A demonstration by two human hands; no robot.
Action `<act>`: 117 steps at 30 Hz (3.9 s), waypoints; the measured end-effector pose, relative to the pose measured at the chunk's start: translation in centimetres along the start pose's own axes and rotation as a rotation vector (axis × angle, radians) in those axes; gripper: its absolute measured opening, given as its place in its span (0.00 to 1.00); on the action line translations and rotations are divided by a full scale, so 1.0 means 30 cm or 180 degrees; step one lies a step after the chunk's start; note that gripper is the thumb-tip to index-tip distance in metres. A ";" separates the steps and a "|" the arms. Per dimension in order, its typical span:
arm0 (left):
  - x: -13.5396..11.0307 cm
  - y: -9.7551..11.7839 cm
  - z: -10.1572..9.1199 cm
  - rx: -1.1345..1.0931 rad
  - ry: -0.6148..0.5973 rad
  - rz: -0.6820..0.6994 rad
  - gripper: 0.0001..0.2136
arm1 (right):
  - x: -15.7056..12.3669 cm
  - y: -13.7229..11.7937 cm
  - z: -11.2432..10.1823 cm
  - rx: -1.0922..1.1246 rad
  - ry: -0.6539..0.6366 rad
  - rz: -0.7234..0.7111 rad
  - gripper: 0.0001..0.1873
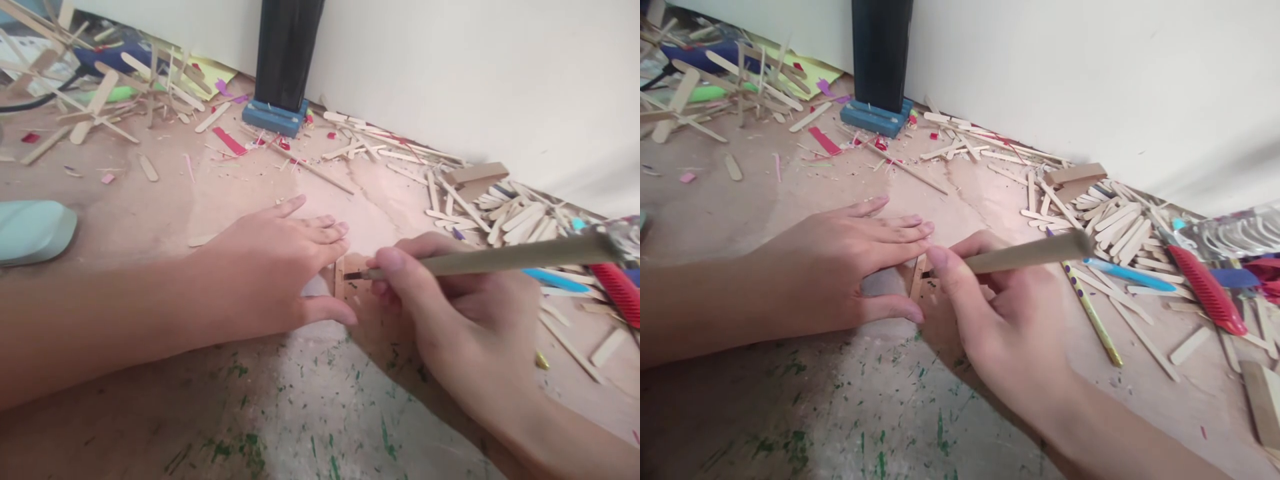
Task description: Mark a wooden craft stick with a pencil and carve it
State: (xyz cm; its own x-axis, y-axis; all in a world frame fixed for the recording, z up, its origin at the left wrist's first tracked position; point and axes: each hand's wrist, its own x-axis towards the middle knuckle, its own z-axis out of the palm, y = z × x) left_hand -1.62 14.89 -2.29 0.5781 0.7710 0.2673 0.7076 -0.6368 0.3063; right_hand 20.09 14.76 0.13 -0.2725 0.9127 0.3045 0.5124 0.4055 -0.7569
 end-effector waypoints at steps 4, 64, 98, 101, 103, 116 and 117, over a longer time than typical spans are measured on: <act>0.000 0.005 -0.002 -0.0026 -0.0007 -0.0014 0.34 | -0.003 0.000 0.000 -0.0022 0.0056 -0.0069 0.13; 0.005 0.001 0.002 0.0157 -0.0149 -0.0057 0.33 | -0.010 -0.018 0.018 -0.0443 -0.0048 -0.0346 0.09; 0.012 0.005 -0.006 0.0038 -0.0334 -0.0158 0.28 | 0.003 -0.018 0.014 -0.0444 -0.0221 -0.0698 0.09; 0.012 0.006 -0.010 0.0065 -0.0411 -0.0177 0.33 | 0.021 -0.018 0.013 -0.0093 -0.0295 -0.0238 0.13; 0.014 0.007 -0.014 0.0057 -0.0433 -0.0173 0.34 | 0.036 -0.024 0.012 0.0086 -0.0389 0.0101 0.15; 0.018 0.014 -0.020 0.0038 -0.0524 -0.0206 0.31 | 0.029 -0.035 0.009 -0.0093 -0.0408 -0.0206 0.13; 0.017 0.013 -0.020 0.0041 -0.0518 -0.0204 0.30 | 0.026 -0.034 0.008 -0.0127 -0.0408 -0.0220 0.13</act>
State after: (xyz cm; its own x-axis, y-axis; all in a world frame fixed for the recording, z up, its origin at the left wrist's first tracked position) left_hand -1.28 15.03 -1.48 0.5890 0.8024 0.0958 0.7496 -0.5868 0.3061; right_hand 19.16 15.04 0.98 -0.4088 0.8697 0.2767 0.5201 0.4711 -0.7124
